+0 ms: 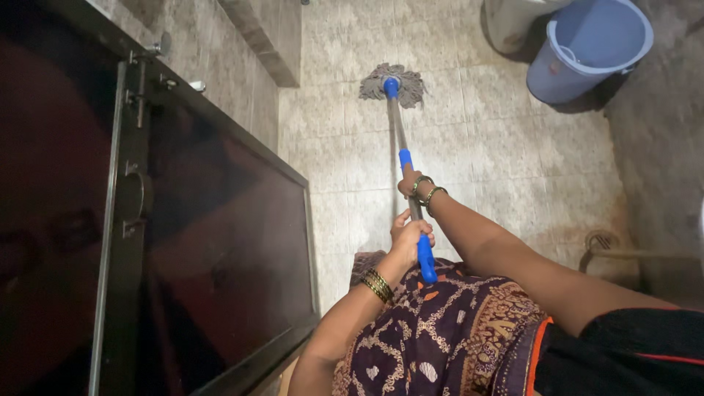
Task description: The person is using a mop to clean the floor of a bathroom, pushing the mop head across the tiles around a toilet and a bucket.
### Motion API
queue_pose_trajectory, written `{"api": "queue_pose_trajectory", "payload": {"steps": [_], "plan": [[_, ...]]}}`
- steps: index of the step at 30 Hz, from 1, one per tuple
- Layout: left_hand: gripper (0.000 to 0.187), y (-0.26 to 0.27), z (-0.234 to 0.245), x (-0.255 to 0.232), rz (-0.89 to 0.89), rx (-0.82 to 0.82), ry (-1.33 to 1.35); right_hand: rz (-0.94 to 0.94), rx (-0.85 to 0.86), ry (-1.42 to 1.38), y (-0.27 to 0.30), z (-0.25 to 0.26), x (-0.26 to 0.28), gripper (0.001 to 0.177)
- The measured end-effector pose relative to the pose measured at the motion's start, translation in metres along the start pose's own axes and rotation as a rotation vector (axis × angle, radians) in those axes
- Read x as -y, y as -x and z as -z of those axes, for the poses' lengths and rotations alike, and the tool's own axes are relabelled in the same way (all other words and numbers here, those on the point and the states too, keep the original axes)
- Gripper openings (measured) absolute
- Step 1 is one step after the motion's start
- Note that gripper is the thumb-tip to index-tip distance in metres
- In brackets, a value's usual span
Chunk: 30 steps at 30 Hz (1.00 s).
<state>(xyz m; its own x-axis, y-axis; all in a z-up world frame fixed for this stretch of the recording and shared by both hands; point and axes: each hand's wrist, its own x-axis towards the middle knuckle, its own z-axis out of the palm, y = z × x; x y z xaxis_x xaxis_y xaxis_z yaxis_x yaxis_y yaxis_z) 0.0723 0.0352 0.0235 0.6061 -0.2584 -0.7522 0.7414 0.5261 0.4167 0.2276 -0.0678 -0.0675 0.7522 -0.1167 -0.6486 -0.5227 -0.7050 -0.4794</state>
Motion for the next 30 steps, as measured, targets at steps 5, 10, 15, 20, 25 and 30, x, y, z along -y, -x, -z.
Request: {"api": "queue_pose_trajectory", "payload": {"steps": [5,10,15,20,25,30], "plan": [[0.088,-0.026,-0.016,-0.011,-0.029,0.044,0.009,0.011,0.02,0.016,-0.026,0.02,0.006,0.065],[0.09,-0.03,-0.019,-0.018,-0.026,0.008,0.005,0.005,0.014,-0.004,-0.032,0.022,0.011,0.069],[0.089,-0.026,-0.01,-0.013,-0.05,0.012,0.012,-0.009,0.022,0.002,-0.028,0.014,0.011,0.07],[0.092,-0.006,0.012,-0.002,-0.037,-0.006,-0.004,0.006,0.025,0.071,0.0,-0.003,0.012,0.067],[0.094,0.024,0.036,0.016,-0.02,-0.042,0.005,-0.026,0.038,0.093,0.044,-0.027,0.018,0.068],[0.094,0.07,0.068,0.036,-0.055,0.007,0.05,-0.028,0.061,0.123,0.089,-0.061,0.016,0.068]]}}
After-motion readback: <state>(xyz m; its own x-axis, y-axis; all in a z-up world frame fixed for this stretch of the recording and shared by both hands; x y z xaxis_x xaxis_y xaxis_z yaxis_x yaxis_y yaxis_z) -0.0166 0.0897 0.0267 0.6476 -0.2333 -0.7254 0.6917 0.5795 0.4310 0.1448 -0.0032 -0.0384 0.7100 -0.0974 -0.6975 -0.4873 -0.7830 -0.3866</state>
